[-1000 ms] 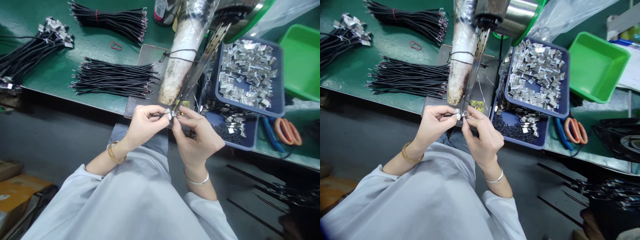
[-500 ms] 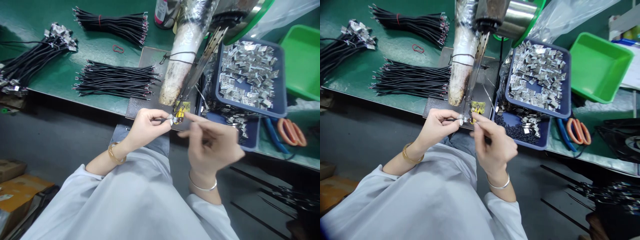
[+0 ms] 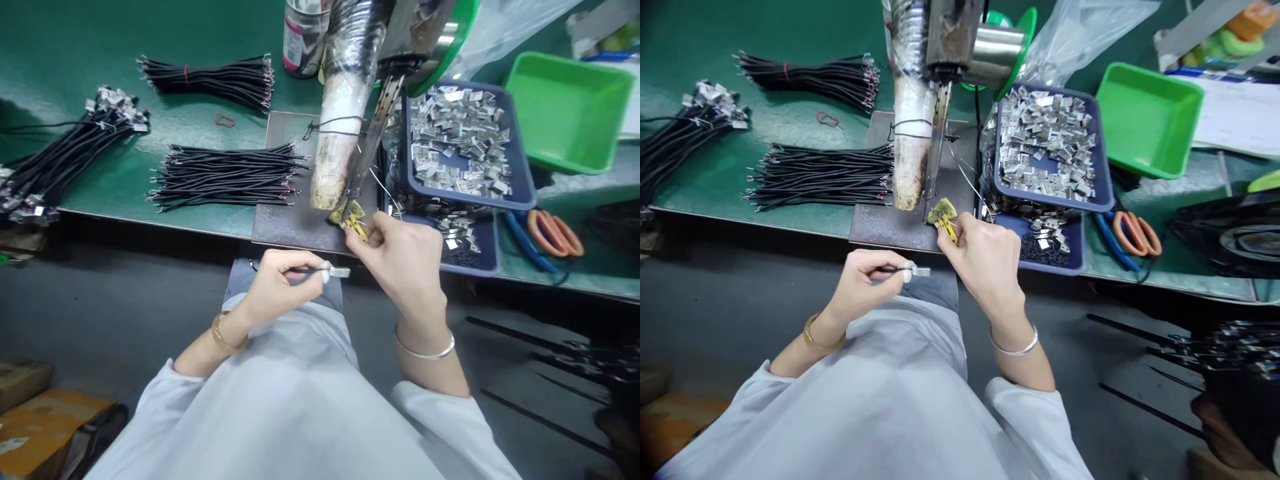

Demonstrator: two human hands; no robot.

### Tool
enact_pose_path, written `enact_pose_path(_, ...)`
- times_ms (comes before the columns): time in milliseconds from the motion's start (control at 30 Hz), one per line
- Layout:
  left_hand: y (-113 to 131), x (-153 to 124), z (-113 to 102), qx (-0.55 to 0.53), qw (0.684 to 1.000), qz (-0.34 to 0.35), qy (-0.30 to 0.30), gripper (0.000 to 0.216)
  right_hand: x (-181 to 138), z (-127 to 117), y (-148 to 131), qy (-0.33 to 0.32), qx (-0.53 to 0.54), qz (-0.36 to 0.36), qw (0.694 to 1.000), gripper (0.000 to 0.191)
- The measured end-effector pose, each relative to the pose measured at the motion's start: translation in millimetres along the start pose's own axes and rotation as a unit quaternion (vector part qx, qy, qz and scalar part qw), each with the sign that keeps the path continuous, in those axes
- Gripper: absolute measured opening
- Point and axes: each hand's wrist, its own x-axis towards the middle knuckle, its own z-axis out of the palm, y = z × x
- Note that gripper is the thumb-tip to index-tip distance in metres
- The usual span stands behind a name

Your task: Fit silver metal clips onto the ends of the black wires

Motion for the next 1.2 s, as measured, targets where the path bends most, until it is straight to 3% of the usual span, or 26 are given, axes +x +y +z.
enact_pose_path(100, 0, 1, -14, -0.067, 0.995, -0.023, 0.075, 0.007, -11, -5, -5, 0.049, 0.135, -0.025, 0.989, 0.03)
enact_pose_path(167, -1, 1, -22, -0.115, 0.989, -0.026, 0.093, 0.005, -18, -8, -8, 0.067, 0.185, -0.053, 0.979, 0.03)
enact_pose_path(267, 0, 0, -32, -0.168, 0.981, -0.025, 0.092, 0.003, -24, -11, -11, 0.078, 0.171, -0.075, 0.979, 0.029)
enact_pose_path(433, 2, 0, -37, -0.191, 0.975, -0.024, 0.113, 0.007, -19, -16, -8, 0.17, 0.119, -0.084, 0.975, 0.031)
enact_pose_path(600, 0, 6, -31, -0.156, 0.984, -0.024, 0.078, 0.01, -16, -13, -2, 0.011, 0.04, -0.124, 0.991, 0.039)
enact_pose_path(700, 0, 14, -22, -0.124, 0.99, -0.025, 0.066, 0.013, -17, -9, 8, -0.012, -0.007, -0.092, 0.996, 0.039)
enact_pose_path(800, -1, 22, -9, -0.099, 0.993, -0.031, 0.059, 0.018, -18, -5, 16, 0.08, -0.006, -0.06, 0.995, 0.03)
enact_pose_path(900, -3, 28, 2, -0.083, 0.994, -0.03, 0.06, 0.019, -22, -2, 14, 0.23, 0.102, -0.058, 0.966, 0.01)
enact_pose_path(967, -4, 31, 8, -0.078, 0.995, -0.027, 0.061, 0.018, -27, 1, 8, 0.286, 0.195, -0.065, 0.936, 0.021)
enact_pose_path(1033, -4, 33, 12, -0.076, 0.995, -0.025, 0.06, 0.017, -32, 4, 0, 0.289, 0.236, -0.071, 0.925, 0.024)
enact_pose_path(1200, -2, 35, 19, -0.074, 0.995, -0.019, 0.061, 0.013, -33, 13, -10, 0.212, 0.193, -0.101, 0.953, 0.006)
